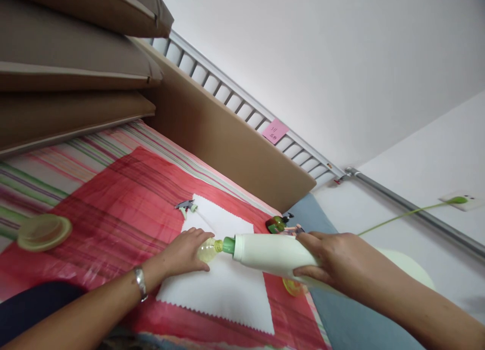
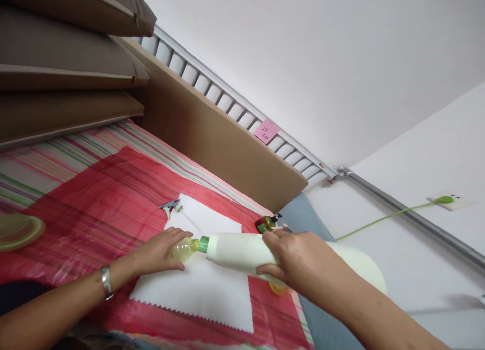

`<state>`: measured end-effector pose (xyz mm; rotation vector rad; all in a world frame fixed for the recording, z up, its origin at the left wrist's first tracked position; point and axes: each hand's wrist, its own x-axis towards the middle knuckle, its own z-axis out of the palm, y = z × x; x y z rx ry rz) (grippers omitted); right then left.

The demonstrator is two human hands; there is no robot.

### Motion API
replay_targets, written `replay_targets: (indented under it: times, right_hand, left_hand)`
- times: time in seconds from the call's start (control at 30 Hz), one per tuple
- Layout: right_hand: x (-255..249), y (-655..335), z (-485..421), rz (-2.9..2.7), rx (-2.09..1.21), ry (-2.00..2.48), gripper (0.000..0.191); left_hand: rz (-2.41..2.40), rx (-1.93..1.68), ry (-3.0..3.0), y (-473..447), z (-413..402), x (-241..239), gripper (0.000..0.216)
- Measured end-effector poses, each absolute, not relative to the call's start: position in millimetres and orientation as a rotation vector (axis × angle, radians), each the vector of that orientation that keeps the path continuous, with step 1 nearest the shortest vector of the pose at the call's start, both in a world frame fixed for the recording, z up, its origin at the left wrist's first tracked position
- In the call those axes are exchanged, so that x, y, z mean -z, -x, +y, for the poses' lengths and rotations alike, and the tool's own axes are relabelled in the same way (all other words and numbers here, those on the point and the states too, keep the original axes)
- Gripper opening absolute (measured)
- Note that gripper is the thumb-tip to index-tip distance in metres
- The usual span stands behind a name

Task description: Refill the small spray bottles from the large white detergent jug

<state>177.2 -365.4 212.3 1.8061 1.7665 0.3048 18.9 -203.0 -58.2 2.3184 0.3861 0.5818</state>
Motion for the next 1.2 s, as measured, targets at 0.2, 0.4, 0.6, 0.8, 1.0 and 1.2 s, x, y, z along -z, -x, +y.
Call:
replay_targets:
  times: [0.2, 0.4, 0.6, 0.8, 1.0, 1.2]
  right_hand:
    - [-216, -169, -360, 1.760, -0.270, -1.796, 0.024]
    - [-221, -161, -355, 1.727, -0.234, -1.810, 0.023]
    - [-222, -159, -352, 1.751, -0.214, -1.813, 0.020]
    - [-224, -156, -347, 1.732, -0.251, -1.781, 0.022]
    - [-227, -151, -342, 1.739, -0.303, -1.731, 0.023]
    - [-228, -148, -338, 1.764, -0.327, -1.697, 0.023]
  left_hand:
    - [0.385, -0.574, -2.331, -19, -203, 58, 0.071]
    - [0.418, -0.591, -2.306, -20, -204, 62, 0.075]
    - [0.502, -0.563, -2.268, -21, -205, 62, 0.071]
    - [0.497, -0.586, -2.286, -21, -205, 61, 0.068]
    - [0.495, -0.562, -2.292, -20, -204, 57, 0.067]
    - [0.494, -0.568, -2.301, -20, -205, 57, 0.067]
